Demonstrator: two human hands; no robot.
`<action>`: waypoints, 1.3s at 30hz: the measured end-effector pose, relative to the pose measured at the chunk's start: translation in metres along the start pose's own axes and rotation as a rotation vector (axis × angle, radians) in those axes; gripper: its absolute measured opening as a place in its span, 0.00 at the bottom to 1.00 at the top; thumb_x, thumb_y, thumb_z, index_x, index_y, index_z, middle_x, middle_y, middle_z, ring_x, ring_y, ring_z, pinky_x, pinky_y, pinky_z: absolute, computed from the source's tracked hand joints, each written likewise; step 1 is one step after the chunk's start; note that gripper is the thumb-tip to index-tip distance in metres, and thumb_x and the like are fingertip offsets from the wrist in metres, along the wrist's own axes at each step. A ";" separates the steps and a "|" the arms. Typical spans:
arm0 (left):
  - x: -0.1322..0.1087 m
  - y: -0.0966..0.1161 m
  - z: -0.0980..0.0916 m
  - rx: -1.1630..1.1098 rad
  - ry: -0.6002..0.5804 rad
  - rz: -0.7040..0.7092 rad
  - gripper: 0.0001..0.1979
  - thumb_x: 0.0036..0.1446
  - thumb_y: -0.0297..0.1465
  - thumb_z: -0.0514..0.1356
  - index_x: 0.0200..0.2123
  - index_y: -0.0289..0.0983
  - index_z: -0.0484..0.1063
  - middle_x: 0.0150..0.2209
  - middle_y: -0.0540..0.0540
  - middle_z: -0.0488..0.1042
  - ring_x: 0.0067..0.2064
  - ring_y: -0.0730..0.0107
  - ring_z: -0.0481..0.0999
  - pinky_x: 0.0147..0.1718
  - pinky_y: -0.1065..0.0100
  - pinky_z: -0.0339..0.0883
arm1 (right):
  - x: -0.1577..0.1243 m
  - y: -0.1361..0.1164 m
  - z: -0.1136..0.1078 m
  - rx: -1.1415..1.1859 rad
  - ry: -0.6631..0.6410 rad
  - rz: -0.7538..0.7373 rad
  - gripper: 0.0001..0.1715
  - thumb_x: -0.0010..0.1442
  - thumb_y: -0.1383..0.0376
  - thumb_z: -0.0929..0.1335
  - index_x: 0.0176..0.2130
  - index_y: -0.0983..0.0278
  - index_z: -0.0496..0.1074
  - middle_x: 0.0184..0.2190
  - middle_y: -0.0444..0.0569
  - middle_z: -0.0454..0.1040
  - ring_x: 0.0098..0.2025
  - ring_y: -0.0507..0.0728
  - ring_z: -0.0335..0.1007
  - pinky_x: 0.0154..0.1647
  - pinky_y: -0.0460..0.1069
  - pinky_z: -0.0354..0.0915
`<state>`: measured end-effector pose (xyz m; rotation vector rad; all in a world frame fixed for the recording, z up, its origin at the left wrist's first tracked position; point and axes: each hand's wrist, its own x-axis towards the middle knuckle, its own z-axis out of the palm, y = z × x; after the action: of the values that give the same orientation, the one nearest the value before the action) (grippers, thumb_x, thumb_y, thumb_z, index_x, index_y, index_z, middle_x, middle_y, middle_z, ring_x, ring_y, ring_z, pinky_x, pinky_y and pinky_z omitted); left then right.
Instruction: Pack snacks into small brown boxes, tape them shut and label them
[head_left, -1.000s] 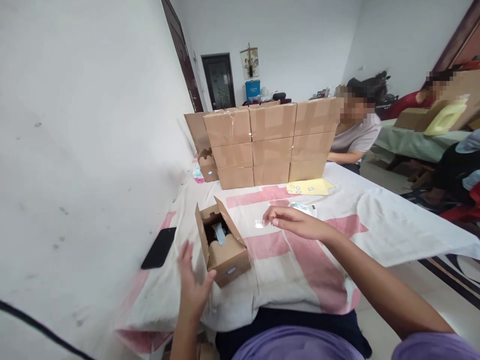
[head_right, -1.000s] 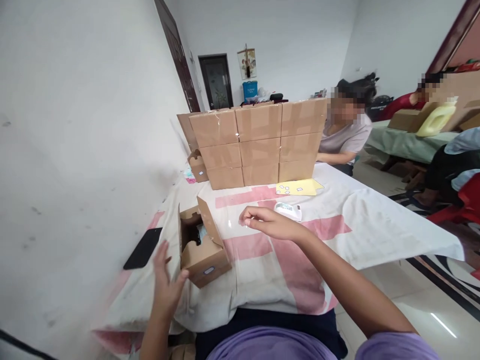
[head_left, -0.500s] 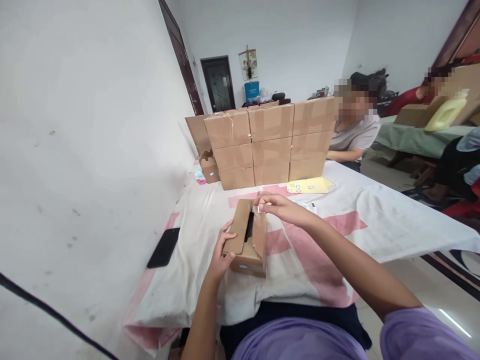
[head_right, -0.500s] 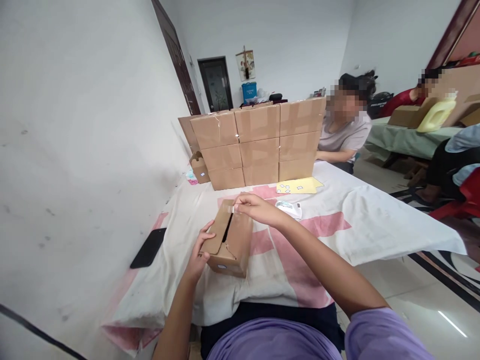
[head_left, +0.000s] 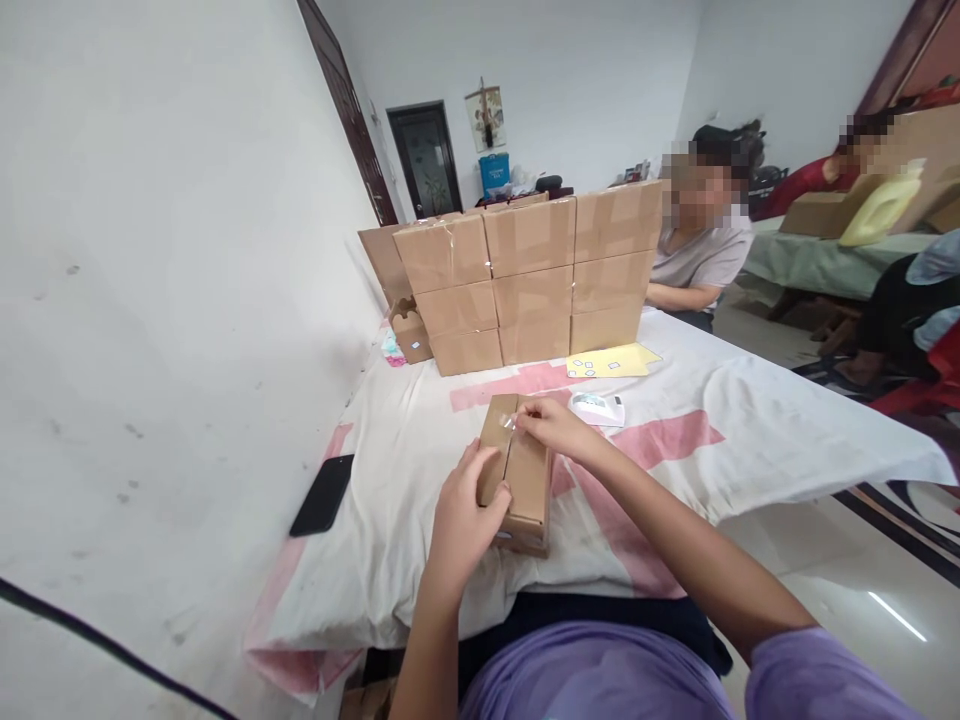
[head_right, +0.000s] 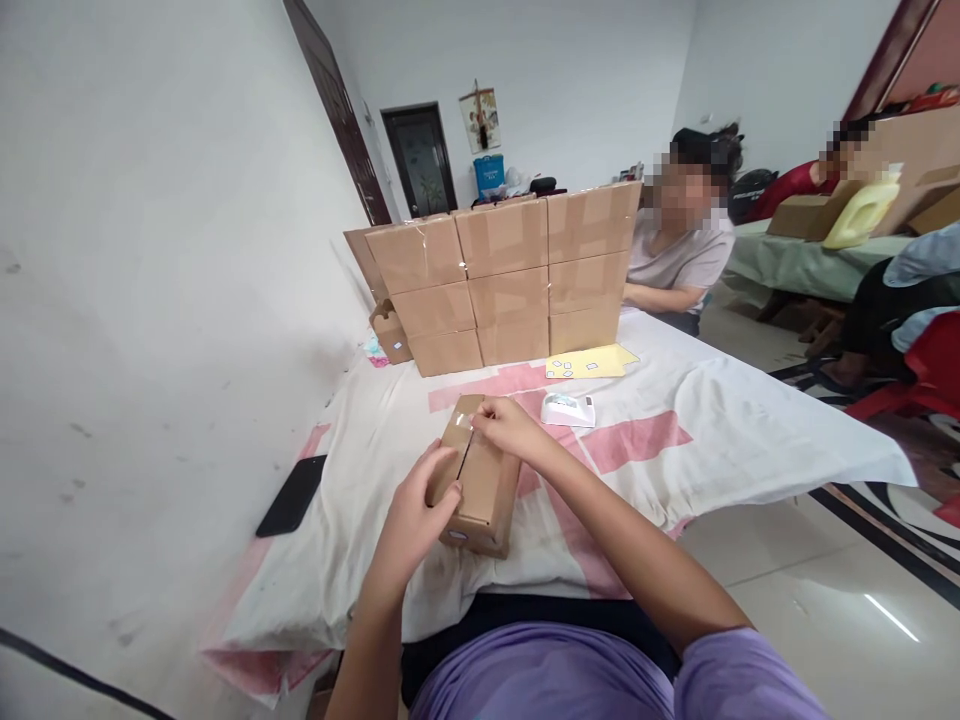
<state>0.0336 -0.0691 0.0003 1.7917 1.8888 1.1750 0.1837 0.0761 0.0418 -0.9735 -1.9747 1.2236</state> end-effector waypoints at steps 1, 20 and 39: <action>-0.001 0.000 0.001 0.051 -0.010 0.009 0.22 0.62 0.31 0.57 0.59 0.43 0.71 0.70 0.40 0.61 0.70 0.52 0.60 0.65 0.48 0.58 | -0.001 0.001 -0.001 0.006 0.002 0.007 0.15 0.55 0.58 0.66 0.22 0.63 0.65 0.20 0.40 0.63 0.24 0.50 0.56 0.27 0.47 0.52; 0.002 0.013 0.005 0.211 0.042 0.058 0.19 0.63 0.30 0.55 0.57 0.42 0.72 0.65 0.39 0.69 0.66 0.51 0.69 0.60 0.49 0.67 | 0.005 -0.010 -0.015 0.155 -0.325 0.186 0.04 0.47 0.72 0.69 0.25 0.65 0.69 0.18 0.44 0.74 0.16 0.47 0.56 0.16 0.43 0.48; 0.008 0.009 -0.006 -0.041 -0.123 -0.116 0.24 0.71 0.41 0.45 0.63 0.44 0.70 0.72 0.48 0.57 0.73 0.58 0.55 0.71 0.49 0.47 | -0.013 0.013 -0.008 0.479 -0.086 0.043 0.08 0.49 0.63 0.70 0.28 0.64 0.67 0.20 0.43 0.75 0.12 0.44 0.50 0.15 0.43 0.42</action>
<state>0.0345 -0.0643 0.0130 1.6688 1.8577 1.0315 0.2001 0.0731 0.0319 -0.7296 -1.6108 1.6834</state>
